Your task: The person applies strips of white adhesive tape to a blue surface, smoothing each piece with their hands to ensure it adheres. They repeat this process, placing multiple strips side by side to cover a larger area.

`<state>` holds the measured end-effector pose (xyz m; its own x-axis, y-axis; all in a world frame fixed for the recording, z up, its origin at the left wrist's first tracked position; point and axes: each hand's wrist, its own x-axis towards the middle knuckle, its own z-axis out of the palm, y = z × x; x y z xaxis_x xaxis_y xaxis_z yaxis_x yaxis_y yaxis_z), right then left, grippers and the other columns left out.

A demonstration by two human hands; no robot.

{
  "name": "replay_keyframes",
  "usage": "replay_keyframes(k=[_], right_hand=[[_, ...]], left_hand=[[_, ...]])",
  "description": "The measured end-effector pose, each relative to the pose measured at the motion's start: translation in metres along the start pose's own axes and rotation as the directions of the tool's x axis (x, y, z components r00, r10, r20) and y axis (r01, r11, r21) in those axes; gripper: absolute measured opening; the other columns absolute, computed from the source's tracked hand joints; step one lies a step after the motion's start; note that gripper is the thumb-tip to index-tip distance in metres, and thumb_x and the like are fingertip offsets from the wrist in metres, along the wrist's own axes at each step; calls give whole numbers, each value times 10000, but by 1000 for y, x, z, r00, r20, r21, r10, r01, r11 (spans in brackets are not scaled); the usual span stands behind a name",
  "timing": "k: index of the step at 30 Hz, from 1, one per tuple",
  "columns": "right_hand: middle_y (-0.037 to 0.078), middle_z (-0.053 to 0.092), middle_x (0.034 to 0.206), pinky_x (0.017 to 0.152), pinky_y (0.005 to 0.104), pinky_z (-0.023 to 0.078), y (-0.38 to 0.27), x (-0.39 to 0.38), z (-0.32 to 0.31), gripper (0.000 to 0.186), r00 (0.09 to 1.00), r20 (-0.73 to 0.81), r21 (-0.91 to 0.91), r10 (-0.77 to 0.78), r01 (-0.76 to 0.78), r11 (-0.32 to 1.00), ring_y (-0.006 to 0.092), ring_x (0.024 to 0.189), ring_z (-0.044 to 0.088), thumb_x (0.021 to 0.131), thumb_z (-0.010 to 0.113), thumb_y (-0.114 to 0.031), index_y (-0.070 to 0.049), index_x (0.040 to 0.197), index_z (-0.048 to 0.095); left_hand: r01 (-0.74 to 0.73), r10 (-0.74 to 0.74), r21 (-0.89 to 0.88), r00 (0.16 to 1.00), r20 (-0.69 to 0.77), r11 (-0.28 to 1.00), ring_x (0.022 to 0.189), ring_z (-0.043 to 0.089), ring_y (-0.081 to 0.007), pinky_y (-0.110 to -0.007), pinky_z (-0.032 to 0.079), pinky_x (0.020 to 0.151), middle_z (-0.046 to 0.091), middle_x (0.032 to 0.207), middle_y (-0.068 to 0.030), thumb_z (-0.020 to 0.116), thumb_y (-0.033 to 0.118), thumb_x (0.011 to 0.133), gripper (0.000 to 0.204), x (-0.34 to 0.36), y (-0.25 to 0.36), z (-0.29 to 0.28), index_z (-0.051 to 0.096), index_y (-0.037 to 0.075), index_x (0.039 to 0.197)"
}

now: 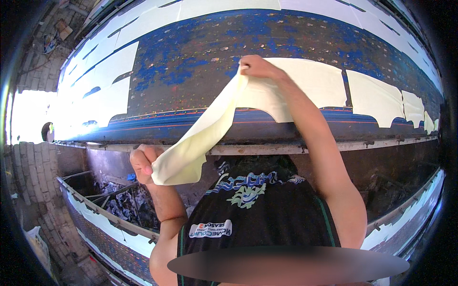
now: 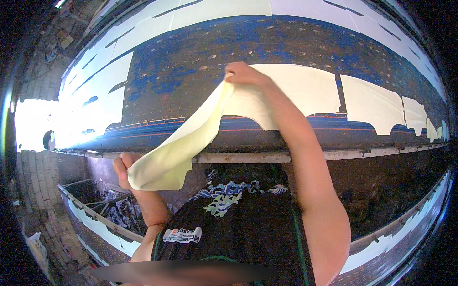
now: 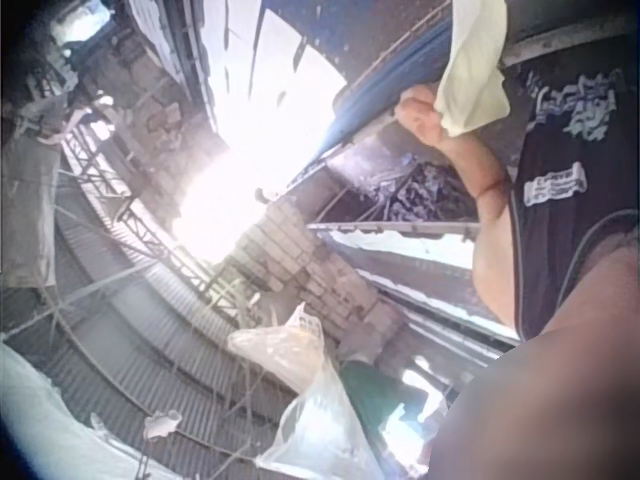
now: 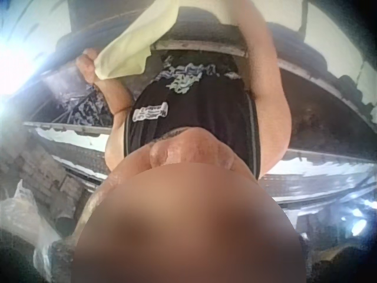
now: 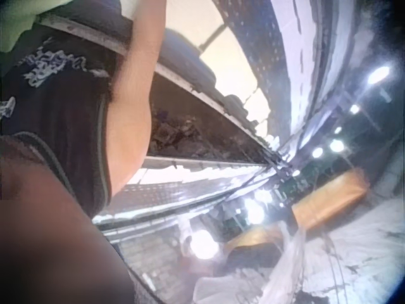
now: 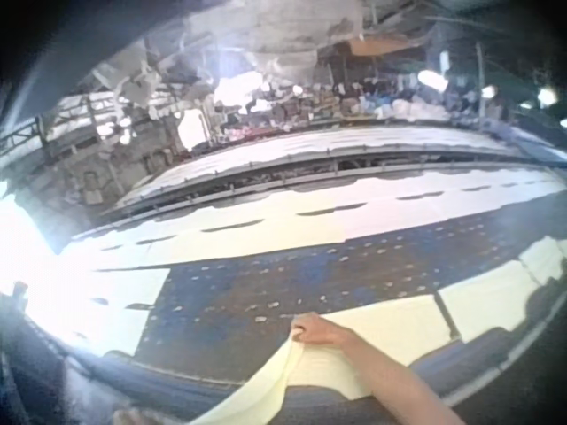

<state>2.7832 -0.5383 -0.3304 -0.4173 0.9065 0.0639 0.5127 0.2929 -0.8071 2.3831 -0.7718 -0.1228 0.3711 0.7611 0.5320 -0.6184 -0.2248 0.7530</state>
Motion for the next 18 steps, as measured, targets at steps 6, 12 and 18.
replay_keyframes(k=[6,12,18], right_hand=[[97,749,1041,865,398,537,34,-114,-66,251,968,-182,113,171,-152,982,246,957,687,885,777,-219,-44,1062,743],[113,765,1273,1198,457,448,39,-234,-99,186,928,-362,573,85,150,806,269,1326,646,964,751,-191,-56,1092,749],[90,754,1053,1074,469,569,39,-357,-116,258,665,-661,668,348,310,677,250,1073,747,1031,776,-256,-33,1127,690]], left_hand=[[35,39,-359,980,197,933,621,622,-163,-371,530,573,681,840,-83,872,124,955,169,26,-16,-10,723,45,949],[149,58,-411,891,451,899,663,685,-205,-373,554,601,740,987,-140,952,47,819,228,64,-37,-8,829,30,1009],[162,-21,-279,895,447,946,658,639,-166,-331,508,566,694,934,-105,876,44,896,90,89,-52,-11,831,53,974]])
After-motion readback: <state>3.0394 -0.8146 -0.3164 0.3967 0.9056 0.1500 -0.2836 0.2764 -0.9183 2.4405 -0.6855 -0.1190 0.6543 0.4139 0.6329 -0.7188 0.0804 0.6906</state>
